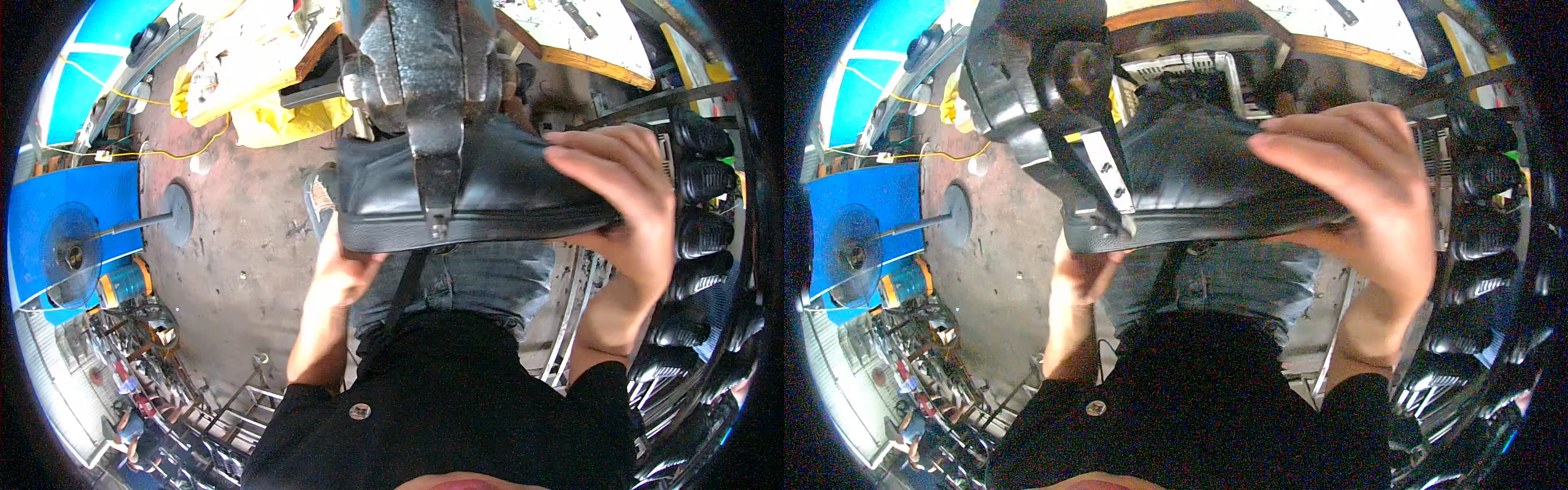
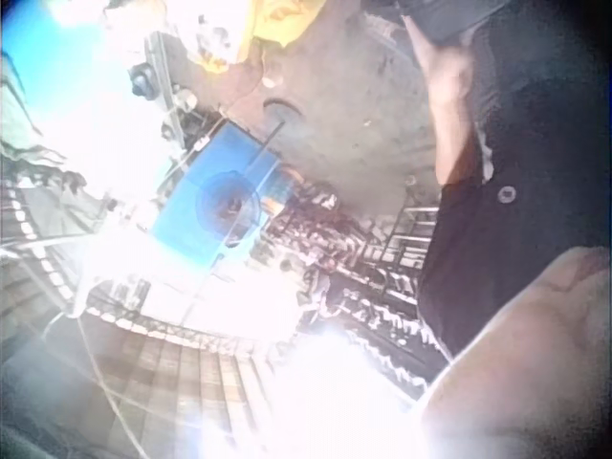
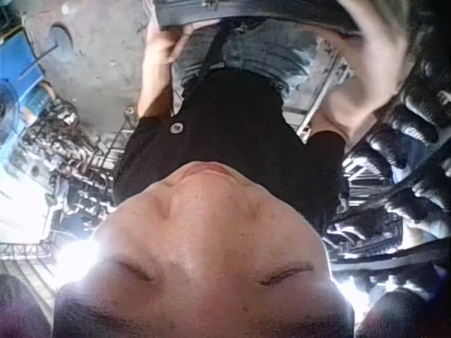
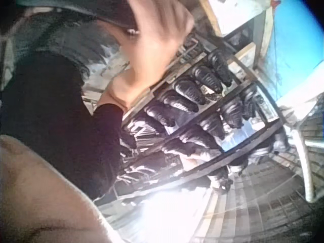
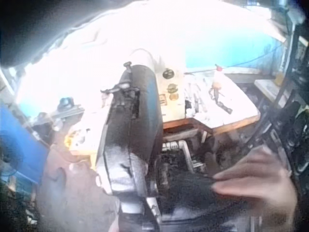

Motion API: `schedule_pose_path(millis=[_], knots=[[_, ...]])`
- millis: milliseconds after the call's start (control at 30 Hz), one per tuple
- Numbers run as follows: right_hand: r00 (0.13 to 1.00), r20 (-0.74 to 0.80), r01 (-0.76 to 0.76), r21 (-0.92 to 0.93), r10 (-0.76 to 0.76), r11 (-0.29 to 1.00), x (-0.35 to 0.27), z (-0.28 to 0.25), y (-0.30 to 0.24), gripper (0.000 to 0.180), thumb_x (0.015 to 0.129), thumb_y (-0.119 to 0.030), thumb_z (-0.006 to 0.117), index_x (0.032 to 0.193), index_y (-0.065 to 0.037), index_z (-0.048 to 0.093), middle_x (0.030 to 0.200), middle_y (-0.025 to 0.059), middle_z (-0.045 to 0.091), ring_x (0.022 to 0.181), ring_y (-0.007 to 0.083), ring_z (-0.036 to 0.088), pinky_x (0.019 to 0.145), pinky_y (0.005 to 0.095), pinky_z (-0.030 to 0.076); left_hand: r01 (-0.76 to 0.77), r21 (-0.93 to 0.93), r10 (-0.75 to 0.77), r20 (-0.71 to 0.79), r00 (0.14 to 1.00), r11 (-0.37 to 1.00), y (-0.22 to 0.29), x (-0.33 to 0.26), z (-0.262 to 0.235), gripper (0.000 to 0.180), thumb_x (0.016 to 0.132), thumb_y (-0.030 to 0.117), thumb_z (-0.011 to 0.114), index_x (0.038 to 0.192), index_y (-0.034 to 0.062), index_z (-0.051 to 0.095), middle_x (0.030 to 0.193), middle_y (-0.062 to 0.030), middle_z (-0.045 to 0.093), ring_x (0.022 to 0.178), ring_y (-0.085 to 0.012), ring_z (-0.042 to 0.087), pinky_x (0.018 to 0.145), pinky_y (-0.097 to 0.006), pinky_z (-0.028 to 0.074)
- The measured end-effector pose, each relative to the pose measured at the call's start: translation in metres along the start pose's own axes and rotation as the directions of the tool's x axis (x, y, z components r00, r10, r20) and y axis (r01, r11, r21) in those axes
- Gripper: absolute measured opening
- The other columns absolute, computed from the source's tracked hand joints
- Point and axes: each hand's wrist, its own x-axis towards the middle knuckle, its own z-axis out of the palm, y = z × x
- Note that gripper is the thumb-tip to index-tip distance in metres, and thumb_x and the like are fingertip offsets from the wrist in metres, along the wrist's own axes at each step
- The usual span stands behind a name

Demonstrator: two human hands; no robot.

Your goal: Trim the edges of shoes using an industrial machine.

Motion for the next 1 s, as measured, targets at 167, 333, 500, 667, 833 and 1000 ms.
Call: schedule_pose_path(millis=[167, 333, 500, 667, 833, 1000], knots=[[0.801, -0.595, 0.049, 0.163, 0.059, 0.985, -0.036, 0.077, 0.024, 0.078, 0.088, -0.07, 0.051, 0.133, -0.008, 0.061, 0.132, 0.0155, 0.062, 0.129, 0.0312, 0.053, 0.115, 0.0465, 0.03, 0.15, 0.21, -0.101, -0.23, 0.968, 0.966, -0.001, -0.037, -0.037, 0.082, 0.08, 0.019, 0.082, 0.147, 0.0004, 0.038, 0.129, -0.0188, 0.059, 0.12, -0.0294, 0.059, 0.107, -0.043, 0.044], [0.571, -0.033, 0.342, 0.918, 0.82, -0.201, -0.071, 0.116, 0.019, 0.099, 0.091, -0.081, 0.018, 0.16, -0.01, 0.016, 0.156, 0.0199, 0.038, 0.144, 0.0351, 0.034, 0.119, 0.0488, 0.028, -0.131, 0.718, -0.023, 0.2, 0.98, 0.684, -0.04, -0.037, -0.006, 0.103, 0.062, 0.002, 0.09, 0.146, -0.0021, 0.031, 0.151, -0.0228, 0.04, 0.139, -0.0316, 0.042, 0.116, -0.047, 0.032], [0.596, -0.129, 0.479, 0.849, 0.793, -0.222, -0.097, 0.087, 0.014, 0.1, 0.09, -0.083, 0.015, 0.161, -0.013, 0.012, 0.16, 0.0206, 0.03, 0.147, 0.0343, 0.028, 0.119, 0.049, 0.027, -0.303, 0.581, 0.108, 0.345, 0.932, 0.755, -0.106, -0.03, -0.014, 0.083, 0.066, -0.002, 0.087, 0.135, 0.0004, 0.042, 0.152, -0.0253, 0.04, 0.144, -0.036, 0.037, 0.12, -0.048, 0.025], [0.635, -0.274, 0.419, 0.908, 0.722, -0.024, -0.125, 0.063, 0.009, 0.104, 0.085, -0.088, 0.019, 0.161, -0.016, 0.012, 0.162, 0.0206, 0.025, 0.15, 0.0343, 0.025, 0.119, 0.0538, 0.027, -0.497, 0.473, 0.245, 0.497, 0.832, 0.727, -0.127, -0.025, 0.003, 0.069, 0.072, -0.003, 0.084, 0.13, 0.0032, 0.047, 0.154, -0.0251, 0.039, 0.144, -0.0356, 0.037, 0.12, -0.05, 0.026], [0.635, -0.305, 0.482, 0.875, 0.71, -0.055, -0.141, 0.05, -0.003, 0.106, 0.085, -0.088, 0.013, 0.161, -0.015, 0.009, 0.16, 0.0199, 0.03, 0.149, 0.034, 0.025, 0.121, 0.0497, 0.023, -0.458, 0.502, 0.165, 0.522, 0.837, 0.733, -0.123, -0.025, 0.006, 0.059, 0.086, 0.002, 0.071, 0.136, 0.0165, 0.042, 0.156, -0.0298, 0.031, 0.14, -0.0402, 0.041, 0.11, -0.054, 0.041], [0.652, -0.298, 0.478, 0.876, 0.697, -0.072, -0.143, 0.046, -0.008, 0.105, 0.085, -0.087, 0.015, 0.161, -0.014, 0.01, 0.158, 0.0212, 0.032, 0.148, 0.0344, 0.028, 0.12, 0.0498, 0.024, -0.481, 0.578, 0.127, 0.544, 0.829, 0.66, -0.105, -0.026, 0.022, 0.075, 0.077, 0.002, 0.079, 0.14, 0.0121, 0.04, 0.155, -0.0272, 0.035, 0.141, -0.0391, 0.039, 0.114, -0.051, 0.035]])
